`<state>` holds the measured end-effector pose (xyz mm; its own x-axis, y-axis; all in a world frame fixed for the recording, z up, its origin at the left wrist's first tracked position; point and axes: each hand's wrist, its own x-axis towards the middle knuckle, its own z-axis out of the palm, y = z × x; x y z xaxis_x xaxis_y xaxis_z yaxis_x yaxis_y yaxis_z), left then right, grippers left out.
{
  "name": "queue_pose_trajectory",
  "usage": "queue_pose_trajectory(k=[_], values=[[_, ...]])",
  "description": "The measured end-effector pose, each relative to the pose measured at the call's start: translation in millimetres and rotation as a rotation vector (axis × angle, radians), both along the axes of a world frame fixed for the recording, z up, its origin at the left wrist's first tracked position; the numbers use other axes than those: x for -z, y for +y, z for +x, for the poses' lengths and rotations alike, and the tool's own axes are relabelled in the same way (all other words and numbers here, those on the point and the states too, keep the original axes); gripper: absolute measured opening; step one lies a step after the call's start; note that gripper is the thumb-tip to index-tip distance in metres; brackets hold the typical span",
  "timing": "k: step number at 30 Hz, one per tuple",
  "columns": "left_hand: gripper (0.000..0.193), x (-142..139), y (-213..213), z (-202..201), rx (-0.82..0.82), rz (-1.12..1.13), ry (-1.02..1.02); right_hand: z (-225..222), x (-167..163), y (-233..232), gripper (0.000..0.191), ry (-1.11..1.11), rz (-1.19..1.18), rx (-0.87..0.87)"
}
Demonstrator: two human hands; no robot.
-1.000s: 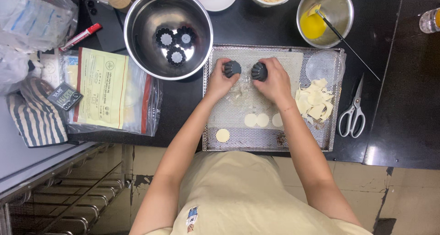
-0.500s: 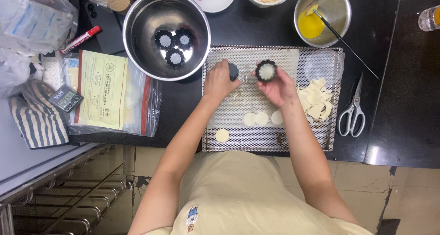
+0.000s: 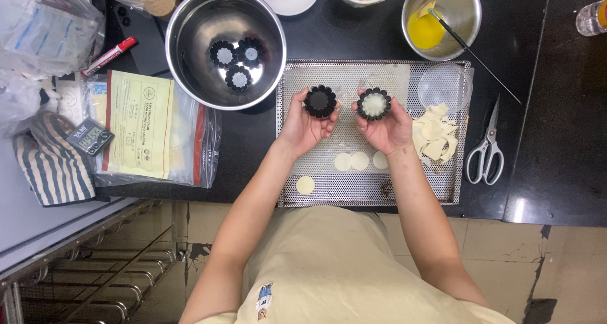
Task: The person lines fluted tart molds with round dough pieces, pressing the dough into each mold by hand and trimming excess. They occasionally use a brush to apply yellow liquid from a bowl to the molds and arrange the filled molds on a perforated tray.
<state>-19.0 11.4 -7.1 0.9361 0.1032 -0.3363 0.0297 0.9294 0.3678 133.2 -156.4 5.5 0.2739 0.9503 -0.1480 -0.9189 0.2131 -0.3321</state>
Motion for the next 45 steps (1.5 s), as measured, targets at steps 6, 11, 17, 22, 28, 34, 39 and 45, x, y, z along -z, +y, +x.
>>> queue_pose_trajectory(k=[6,11,17,22,28,34,39,45], values=[[0.071,0,3,1,-0.023,0.007,0.038,1,-4,7,0.059,-0.259,-0.278,0.070],[0.058,0,3,0,-0.085,0.132,0.166,7,-12,22,0.060,-1.182,-0.826,0.129],[0.039,4,8,-3,-0.103,0.287,0.152,15,-20,29,0.059,-1.979,-0.929,0.103],[0.041,10,10,-3,-0.099,0.484,0.233,17,-11,36,0.058,-1.999,-0.978,-0.007],[0.049,15,10,-8,-0.130,0.655,0.262,22,-2,36,0.063,-1.967,-1.016,0.054],[0.063,2,11,-6,-0.049,1.269,0.496,25,-7,30,0.077,-1.958,-0.967,0.075],[0.064,-10,18,11,-0.068,1.612,0.478,22,-10,32,0.074,-1.954,-0.979,0.064],[0.061,-20,24,31,0.275,1.992,0.554,18,-15,33,0.067,-1.870,-0.952,0.124]])
